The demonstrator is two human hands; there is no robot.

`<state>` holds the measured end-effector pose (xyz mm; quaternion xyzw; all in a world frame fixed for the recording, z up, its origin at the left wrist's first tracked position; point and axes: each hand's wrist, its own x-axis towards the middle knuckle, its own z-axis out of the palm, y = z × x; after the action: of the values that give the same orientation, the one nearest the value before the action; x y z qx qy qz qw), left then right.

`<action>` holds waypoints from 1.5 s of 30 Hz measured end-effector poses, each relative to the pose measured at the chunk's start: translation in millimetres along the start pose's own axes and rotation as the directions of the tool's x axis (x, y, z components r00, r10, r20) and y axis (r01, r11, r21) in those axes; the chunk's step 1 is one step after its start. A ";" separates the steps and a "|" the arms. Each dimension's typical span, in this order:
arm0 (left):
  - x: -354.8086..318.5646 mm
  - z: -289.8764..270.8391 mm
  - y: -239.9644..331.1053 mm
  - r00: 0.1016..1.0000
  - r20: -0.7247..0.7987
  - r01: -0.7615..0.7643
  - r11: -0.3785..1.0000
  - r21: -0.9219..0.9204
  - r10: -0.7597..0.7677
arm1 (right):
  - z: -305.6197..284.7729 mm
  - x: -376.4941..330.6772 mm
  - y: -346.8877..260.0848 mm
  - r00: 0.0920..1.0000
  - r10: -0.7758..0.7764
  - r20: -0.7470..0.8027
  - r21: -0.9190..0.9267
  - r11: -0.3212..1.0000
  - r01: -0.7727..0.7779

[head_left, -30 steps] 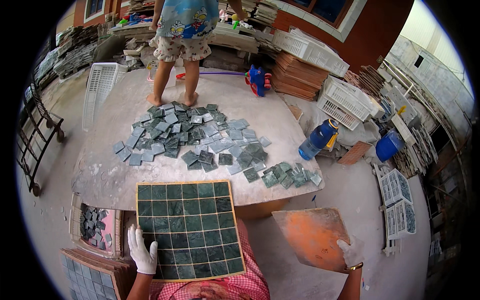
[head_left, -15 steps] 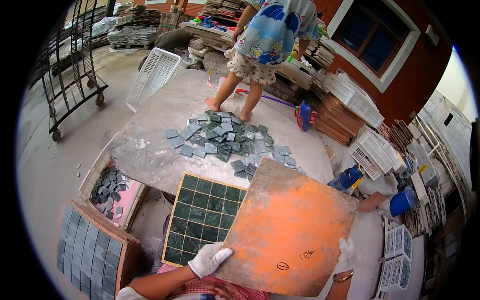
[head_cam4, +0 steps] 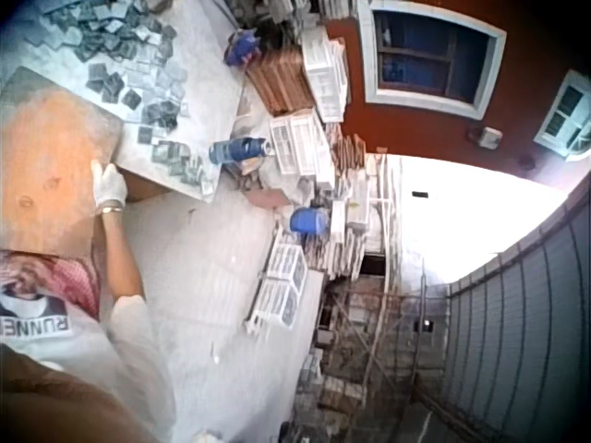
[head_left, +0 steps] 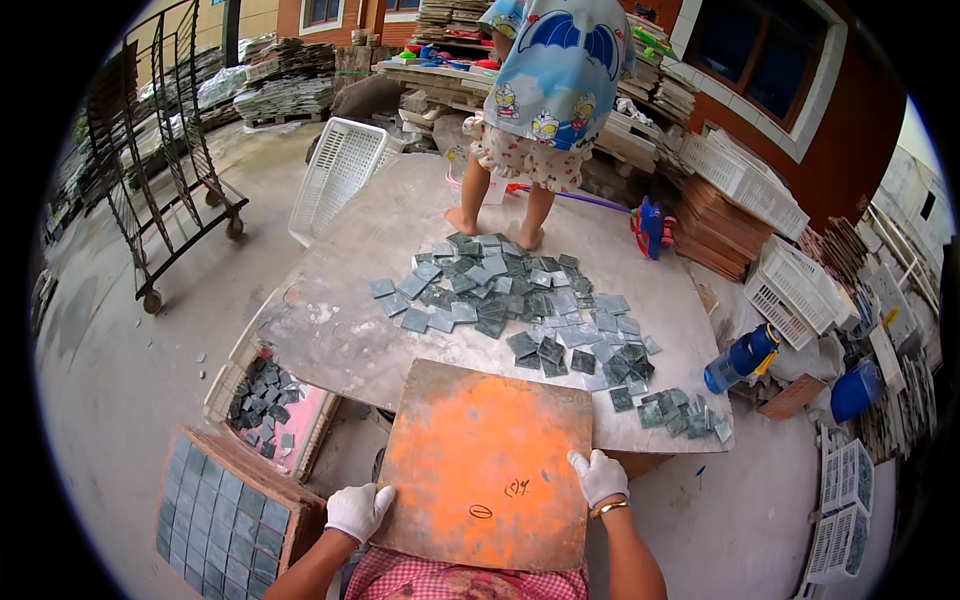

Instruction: The person places small square tiles into a yellow grid frame, arranging them one by one to form a mosaic sheet. The person flips the frame to check the arrangement and continues filling empty slots with tiles from a nearby pile.

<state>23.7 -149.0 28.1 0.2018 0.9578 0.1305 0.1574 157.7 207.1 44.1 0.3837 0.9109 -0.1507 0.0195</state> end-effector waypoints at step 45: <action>58.9 -97.4 41.9 0.812 -0.411 -0.464 0.032 -0.885 0.415 | -93.5 -29.2 -18.1 0.823 -0.351 -0.447 0.795 0.266 0.545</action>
<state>-47.6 -104.9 115.8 0.3371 0.5475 0.7444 0.1801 173.0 202.0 142.4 0.0693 0.7500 -0.5773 -0.3154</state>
